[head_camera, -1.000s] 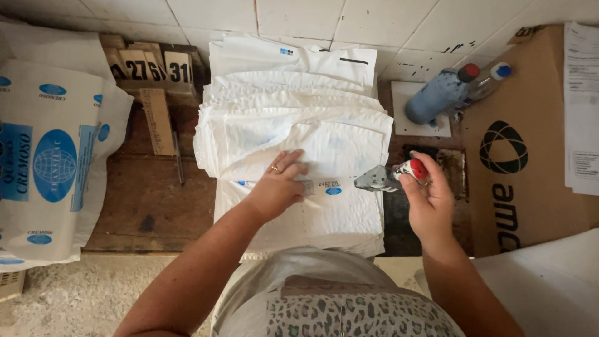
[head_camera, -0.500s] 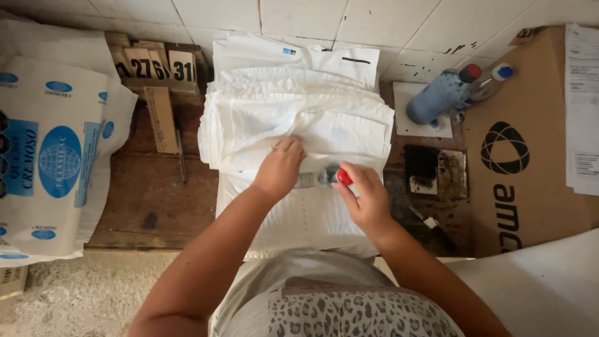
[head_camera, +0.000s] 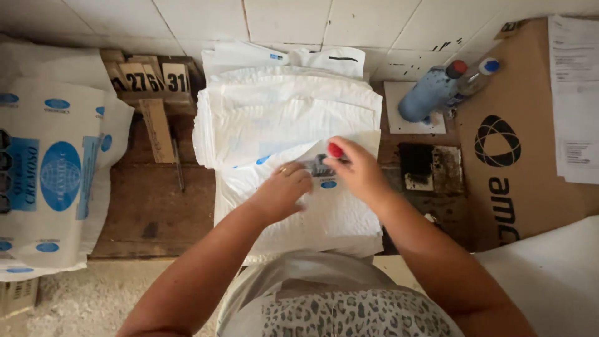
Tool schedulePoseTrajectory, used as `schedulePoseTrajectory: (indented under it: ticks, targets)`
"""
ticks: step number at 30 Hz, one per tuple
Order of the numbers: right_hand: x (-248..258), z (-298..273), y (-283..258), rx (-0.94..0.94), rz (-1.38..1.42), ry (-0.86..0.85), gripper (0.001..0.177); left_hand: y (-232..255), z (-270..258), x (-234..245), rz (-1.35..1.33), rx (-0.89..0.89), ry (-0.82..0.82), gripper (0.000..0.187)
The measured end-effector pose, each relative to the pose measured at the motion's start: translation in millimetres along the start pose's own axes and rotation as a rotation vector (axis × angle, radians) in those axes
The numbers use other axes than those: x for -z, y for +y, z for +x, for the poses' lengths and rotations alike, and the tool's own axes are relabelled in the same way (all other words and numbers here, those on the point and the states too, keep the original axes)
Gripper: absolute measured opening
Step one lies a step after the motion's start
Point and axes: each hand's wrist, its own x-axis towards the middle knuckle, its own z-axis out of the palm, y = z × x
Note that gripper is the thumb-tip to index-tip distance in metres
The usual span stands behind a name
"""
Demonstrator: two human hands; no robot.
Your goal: Stamping individual plastic cheese bags with a handheld stamp and flipping them over in a stack
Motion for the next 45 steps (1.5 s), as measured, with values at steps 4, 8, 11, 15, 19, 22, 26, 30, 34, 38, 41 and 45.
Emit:
schedulePoseTrajectory:
  ticks: [4, 8, 11, 15, 19, 22, 26, 30, 34, 38, 41, 45]
  targets:
    - [61, -6, 4, -0.268, 0.202, 0.186, 0.048, -11, -18, 13, -0.004, -0.014, -0.141, 0.057]
    - [141, -3, 21, -0.163, -0.11, 0.233, 0.046, -42, -16, -23, -0.004, -0.061, -0.089, 0.039]
    - [177, -20, 70, -0.197, -0.344, 0.242, 0.042, -38, -13, -13, 0.023, -0.064, -0.063, 0.02]
    - [177, -35, 84, -0.27, -0.379, 0.269, 0.044, -25, -14, 12, -0.083, 0.005, -0.24, 0.06]
    - [161, -38, 60, -0.282, -0.482, 0.239, 0.041, -28, -12, 10, 0.029, -0.011, -0.279, 0.062]
    - [156, -50, 78, -0.149, -0.61, 0.234, 0.043, -43, -12, -11, 0.053, -0.034, -0.202, 0.031]
    - [146, -56, 105, -0.011, -0.72, 0.27, 0.04, -61, -20, -40, 0.051, -0.039, -0.127, 0.017]
    - [154, -50, 84, -0.058, -0.667, 0.245, 0.041, -51, -19, -26, -0.016, -0.02, -0.091, 0.014]
    - [162, -46, 63, -0.245, -0.485, 0.287, 0.041, -44, -23, -25, -0.041, -0.015, -0.056, 0.03]
    - [152, -62, 70, -0.14, -0.474, 0.274, 0.041, -23, -17, -36, 0.213, -0.013, 0.084, 0.041]
    - [148, -71, 83, -0.057, -0.622, 0.279, 0.039, -31, -18, -59, 0.322, 0.021, 0.173, 0.022]
    - [157, -60, 64, -0.126, -0.48, 0.253, 0.038, -42, -15, -57, 0.225, 0.085, 0.187, 0.013]
